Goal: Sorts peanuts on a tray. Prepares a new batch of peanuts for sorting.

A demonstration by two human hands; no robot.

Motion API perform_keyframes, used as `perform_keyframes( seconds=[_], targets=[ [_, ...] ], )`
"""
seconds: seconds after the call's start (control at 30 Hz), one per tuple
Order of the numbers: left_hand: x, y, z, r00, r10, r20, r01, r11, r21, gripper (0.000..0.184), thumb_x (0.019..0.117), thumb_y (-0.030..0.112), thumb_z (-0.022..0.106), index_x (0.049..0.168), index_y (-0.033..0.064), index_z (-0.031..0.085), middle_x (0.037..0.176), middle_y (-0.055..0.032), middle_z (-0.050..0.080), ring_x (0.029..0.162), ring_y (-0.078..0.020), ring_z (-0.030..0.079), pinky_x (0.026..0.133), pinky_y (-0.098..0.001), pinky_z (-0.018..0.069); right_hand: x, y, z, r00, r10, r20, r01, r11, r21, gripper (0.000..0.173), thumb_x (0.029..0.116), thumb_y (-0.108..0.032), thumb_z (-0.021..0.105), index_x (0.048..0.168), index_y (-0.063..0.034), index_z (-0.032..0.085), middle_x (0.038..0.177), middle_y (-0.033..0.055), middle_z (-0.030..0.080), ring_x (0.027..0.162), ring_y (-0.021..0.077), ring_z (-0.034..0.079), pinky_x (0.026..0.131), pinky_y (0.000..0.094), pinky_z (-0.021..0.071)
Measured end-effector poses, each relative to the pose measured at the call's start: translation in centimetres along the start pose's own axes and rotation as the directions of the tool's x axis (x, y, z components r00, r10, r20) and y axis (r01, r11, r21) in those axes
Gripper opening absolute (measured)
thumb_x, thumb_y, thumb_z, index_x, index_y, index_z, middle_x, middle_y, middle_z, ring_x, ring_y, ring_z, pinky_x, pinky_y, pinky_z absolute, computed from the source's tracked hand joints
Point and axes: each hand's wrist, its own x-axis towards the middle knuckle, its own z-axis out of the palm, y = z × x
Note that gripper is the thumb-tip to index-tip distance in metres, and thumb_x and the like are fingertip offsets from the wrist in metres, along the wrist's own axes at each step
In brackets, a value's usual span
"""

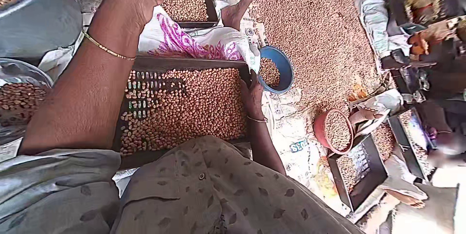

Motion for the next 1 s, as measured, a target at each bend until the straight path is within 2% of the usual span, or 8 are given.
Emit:
perform_keyframes(
  seconds=[0.07,0.2,0.3,0.37,0.57,0.67,0.77,1.0],
  targets=[
    [-2.9,-2.9,0.2,0.992,0.099,0.084,-0.117,0.962,0.249,0.031,0.1039,0.020,0.054,0.129,0.0024,0.056,0.123,-0.0095,0.059,0.108,-0.0117,0.061,0.091,-0.0274,0.0515,0.6,1.2,0.9,0.987,-0.080,-0.137,0.090,0.994,0.067,0.052,0.0999,-0.015,0.061,0.146,0.0051,0.049,0.139,0.0237,0.060,0.121,0.0316,0.065,0.102,0.0443,0.0533],
    [-7.5,-11.0,-2.7,0.833,0.266,0.486,-0.525,0.657,0.540,0.028,0.1052,0.010,0.046,0.116,-0.0042,0.068,0.129,-0.0221,0.061,0.120,-0.0310,0.059,0.104,-0.0476,0.0461,0.6,0.3,1.6,0.896,-0.323,-0.304,0.381,0.912,0.153,0.033,0.0973,-0.003,0.057,0.127,0.0080,0.064,0.131,0.0246,0.064,0.125,0.0312,0.063,0.104,0.0383,0.0531],
    [-8.9,-13.9,-4.2,0.710,0.219,0.669,-0.680,0.458,0.572,0.032,0.1018,0.005,0.048,0.126,-0.0014,0.067,0.154,-0.0227,0.044,0.143,-0.0451,0.039,0.113,-0.0657,0.0321,0.3,-2.9,2.6,0.880,-0.472,-0.057,0.473,0.855,0.212,0.029,0.0945,0.002,0.056,0.120,0.0084,0.067,0.119,0.0239,0.070,0.110,0.0305,0.070,0.096,0.0407,0.0575],
    [-9.4,-14.9,-4.7,0.653,0.256,0.713,-0.752,0.337,0.567,0.036,0.0993,0.006,0.045,0.127,0.0019,0.068,0.154,-0.0232,0.044,0.141,-0.0493,0.041,0.109,-0.0690,0.0352,0.1,-5.4,4.0,0.816,-0.562,0.137,0.526,0.820,0.226,0.034,0.0934,0.004,0.059,0.126,0.0068,0.067,0.125,0.0239,0.069,0.117,0.0339,0.068,0.102,0.0434,0.0541],
    [-9.7,-16.3,-6.2,0.698,0.121,0.706,-0.699,0.330,0.634,0.040,0.0945,-0.007,0.056,0.132,0.0026,0.066,0.139,-0.0263,0.054,0.130,-0.0495,0.050,0.106,-0.0643,0.0415,0.4,-7.4,10.2,0.631,-0.674,0.384,0.725,0.688,0.018,0.044,0.0873,0.006,0.060,0.129,-0.0012,0.069,0.137,0.0176,0.065,0.130,0.0370,0.059,0.108,0.0507,0.0459],
    [-9.9,-14.7,-6.6,0.736,-0.040,0.676,-0.628,0.336,0.703,0.020,0.0939,-0.009,0.059,0.106,-0.0019,0.073,0.121,-0.0233,0.061,0.117,-0.0444,0.058,0.098,-0.0605,0.0477,0.1,-7.0,8.6,0.543,-0.687,0.483,0.636,0.712,0.297,0.027,0.0849,0.011,0.061,0.105,0.0022,0.076,0.120,0.0194,0.072,0.120,0.0352,0.065,0.106,0.0489,0.0494],
    [-9.2,-14.6,-7.9,0.717,-0.137,0.684,-0.596,0.388,0.703,0.012,0.0931,-0.009,0.061,0.092,-0.0018,0.071,0.105,-0.0200,0.063,0.105,-0.0391,0.061,0.094,-0.0567,0.0495,0.3,-6.5,6.7,0.442,-0.693,0.569,0.381,0.720,0.580,0.021,0.0888,0.010,0.056,0.100,0.0055,0.073,0.103,0.0174,0.073,0.095,0.0217,0.070,0.087,0.0378,0.0566],
    [-8.7,-14.4,-8.4,0.742,-0.148,0.654,-0.532,0.462,0.709,0.012,0.0937,-0.010,0.062,0.092,-0.0035,0.071,0.103,-0.0216,0.062,0.105,-0.0392,0.059,0.095,-0.0552,0.0476,3.1,-9.4,8.4,0.663,-0.586,0.466,0.540,0.805,0.244,0.021,0.0993,-0.007,0.059,0.111,-0.0003,0.075,0.111,0.0168,0.073,0.103,0.0293,0.071,0.093,0.0474,0.0550]
  ],
)
